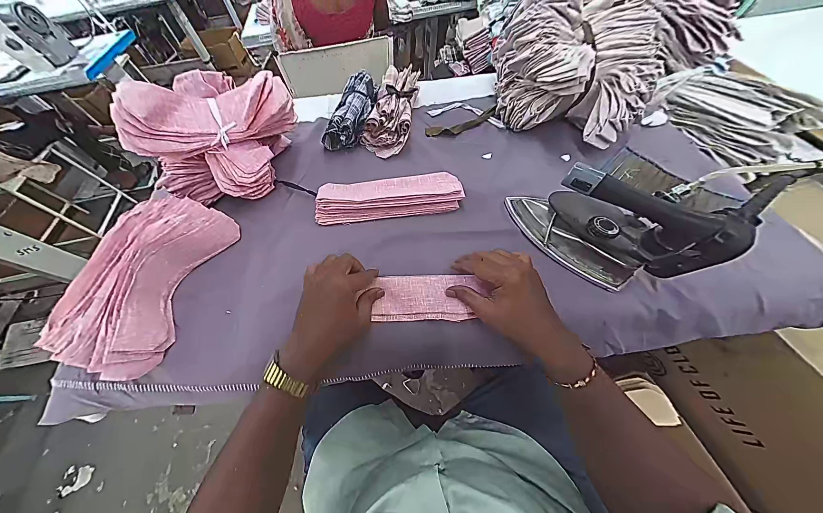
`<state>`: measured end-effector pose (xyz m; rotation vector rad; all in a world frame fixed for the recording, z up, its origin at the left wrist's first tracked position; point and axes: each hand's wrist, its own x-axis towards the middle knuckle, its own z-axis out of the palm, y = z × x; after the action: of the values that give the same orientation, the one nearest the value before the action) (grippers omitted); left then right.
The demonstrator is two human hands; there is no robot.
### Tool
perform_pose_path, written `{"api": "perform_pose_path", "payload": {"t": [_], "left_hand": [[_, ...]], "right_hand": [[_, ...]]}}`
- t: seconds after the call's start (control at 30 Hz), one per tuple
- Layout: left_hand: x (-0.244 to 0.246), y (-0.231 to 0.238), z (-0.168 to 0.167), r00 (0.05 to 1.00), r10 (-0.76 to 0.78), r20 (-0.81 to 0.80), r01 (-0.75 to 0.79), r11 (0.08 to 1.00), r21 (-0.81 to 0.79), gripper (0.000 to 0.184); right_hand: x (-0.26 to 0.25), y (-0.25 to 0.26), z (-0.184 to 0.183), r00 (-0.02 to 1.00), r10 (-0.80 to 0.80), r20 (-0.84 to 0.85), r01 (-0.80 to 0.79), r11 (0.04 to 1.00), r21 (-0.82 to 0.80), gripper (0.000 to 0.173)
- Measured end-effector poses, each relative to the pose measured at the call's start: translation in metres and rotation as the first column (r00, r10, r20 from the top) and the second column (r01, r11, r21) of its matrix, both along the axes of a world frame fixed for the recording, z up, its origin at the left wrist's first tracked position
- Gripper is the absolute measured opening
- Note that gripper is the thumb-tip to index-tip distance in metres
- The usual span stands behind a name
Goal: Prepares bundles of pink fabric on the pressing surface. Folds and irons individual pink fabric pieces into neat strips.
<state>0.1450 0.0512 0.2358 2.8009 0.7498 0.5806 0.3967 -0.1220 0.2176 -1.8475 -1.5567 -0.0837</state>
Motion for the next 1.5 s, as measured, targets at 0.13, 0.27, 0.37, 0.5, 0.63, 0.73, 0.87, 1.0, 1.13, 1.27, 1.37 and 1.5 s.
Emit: {"api": "perform_pose_path", "payload": {"t": [0.13,0.27,0.37,0.5,0.63,0.73,0.87,1.0,1.13,1.27,1.37,1.5], "left_hand": [[-0.005,0.010,0.004,0.981,-0.080,0.176,0.127,0.951,-0.281,0.014],[-0.013,0.002,0.011,0.926,-0.077,0.371,0.206,0.924,-0.322,0.012],[-0.015,0.002,0.007,0.911,-0.038,0.410,0.161,0.950,-0.268,0.015],[-0.013,0.000,0.002,0.890,-0.050,0.454,0.186,0.947,-0.261,0.014],[-0.008,0.000,0.000,0.888,-0.090,0.451,0.213,0.949,-0.231,0.013],[-0.004,0.003,-0.004,0.910,-0.118,0.397,0.209,0.959,-0.193,0.020],[-0.001,0.005,-0.003,0.919,-0.130,0.372,0.214,0.957,-0.196,0.023],[0.001,0.006,0.001,0.933,-0.097,0.347,0.200,0.941,-0.274,0.025],[-0.002,0.006,0.012,0.952,-0.067,0.298,0.188,0.896,-0.401,0.029],[-0.007,0.011,0.028,0.990,-0.065,0.124,0.116,0.876,-0.468,0.036],[0.002,0.018,0.027,0.984,0.022,-0.179,-0.087,0.929,-0.359,0.038],[0.009,0.011,0.030,0.928,0.134,-0.347,-0.201,0.966,-0.165,0.044]], "right_hand": [[0.007,-0.001,-0.004,0.991,0.056,-0.120,-0.061,0.998,-0.036,0.041],[0.011,-0.008,-0.002,0.910,0.211,-0.358,-0.168,0.975,0.147,0.018],[0.011,-0.010,0.000,0.842,0.320,-0.434,-0.213,0.937,0.278,0.011],[0.008,-0.009,-0.003,0.884,0.284,-0.371,-0.177,0.938,0.297,0.011],[0.008,-0.011,-0.005,0.915,0.209,-0.346,-0.118,0.957,0.267,0.014],[0.008,-0.011,-0.005,0.920,0.196,-0.340,-0.112,0.962,0.250,0.017],[0.009,-0.010,-0.006,0.919,0.201,-0.340,-0.124,0.964,0.234,0.022],[0.009,-0.008,-0.002,0.896,0.205,-0.394,-0.130,0.969,0.208,0.024],[0.008,-0.013,0.008,0.809,0.230,-0.542,-0.169,0.972,0.161,0.024],[0.005,-0.018,0.023,0.834,0.174,-0.524,-0.191,0.981,0.022,0.029],[0.000,-0.006,0.017,0.989,-0.013,-0.150,-0.020,0.976,-0.217,0.037],[-0.009,0.000,0.018,0.994,-0.106,0.025,0.109,0.956,-0.272,0.032]]}}
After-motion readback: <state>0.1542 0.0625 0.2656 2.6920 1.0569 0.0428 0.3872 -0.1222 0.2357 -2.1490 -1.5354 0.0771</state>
